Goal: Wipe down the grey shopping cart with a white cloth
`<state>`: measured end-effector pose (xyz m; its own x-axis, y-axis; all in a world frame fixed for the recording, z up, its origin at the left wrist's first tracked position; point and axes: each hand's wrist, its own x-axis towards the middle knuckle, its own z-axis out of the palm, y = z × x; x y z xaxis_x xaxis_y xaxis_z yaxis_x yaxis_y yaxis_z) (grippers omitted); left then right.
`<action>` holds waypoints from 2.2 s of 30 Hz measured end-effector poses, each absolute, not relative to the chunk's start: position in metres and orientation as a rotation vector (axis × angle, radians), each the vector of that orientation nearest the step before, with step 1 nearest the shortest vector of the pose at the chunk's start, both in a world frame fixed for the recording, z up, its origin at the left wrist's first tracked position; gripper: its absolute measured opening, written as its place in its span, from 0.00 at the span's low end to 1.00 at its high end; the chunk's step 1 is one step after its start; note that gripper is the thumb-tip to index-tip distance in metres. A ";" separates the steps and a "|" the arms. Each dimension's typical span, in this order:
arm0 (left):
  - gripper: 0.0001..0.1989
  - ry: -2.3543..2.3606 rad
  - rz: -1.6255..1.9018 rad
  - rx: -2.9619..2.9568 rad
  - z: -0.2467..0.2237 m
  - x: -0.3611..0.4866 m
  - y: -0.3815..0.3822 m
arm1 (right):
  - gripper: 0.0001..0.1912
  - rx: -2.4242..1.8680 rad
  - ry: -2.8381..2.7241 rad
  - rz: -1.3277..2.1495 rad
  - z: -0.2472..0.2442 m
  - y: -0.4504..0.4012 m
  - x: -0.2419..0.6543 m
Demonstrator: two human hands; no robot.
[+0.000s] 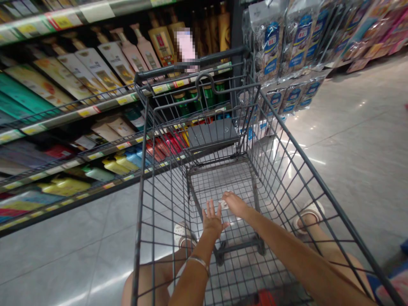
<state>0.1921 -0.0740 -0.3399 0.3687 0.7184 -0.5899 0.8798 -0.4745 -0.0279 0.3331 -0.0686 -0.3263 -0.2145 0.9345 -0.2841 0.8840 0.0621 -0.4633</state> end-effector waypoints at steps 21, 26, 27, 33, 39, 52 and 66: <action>0.45 1.395 -0.830 2.263 -0.330 0.187 -0.112 | 0.18 -2.504 -2.006 0.589 -0.319 -0.106 0.383; 0.45 1.409 -0.837 2.257 -0.331 0.189 -0.116 | 0.17 -2.607 -1.882 0.525 -0.323 -0.113 0.390; 0.46 1.411 -0.838 2.257 -0.332 0.189 -0.116 | 0.18 -2.605 -1.877 0.522 -0.324 -0.114 0.388; 0.48 1.424 -0.829 2.274 -0.337 0.190 -0.112 | 0.21 -2.581 -1.860 0.504 -0.333 -0.113 0.374; 0.46 1.428 -0.790 2.309 -0.343 0.188 -0.108 | 0.18 -2.545 -1.845 0.516 -0.339 -0.103 0.370; 0.45 1.401 -0.804 2.293 -0.344 0.191 -0.097 | 0.16 -2.160 -2.079 0.639 -0.346 -0.098 0.335; 0.50 1.389 -0.820 2.272 -0.340 0.186 -0.090 | 0.15 -2.033 -2.281 0.576 -0.338 -0.104 0.350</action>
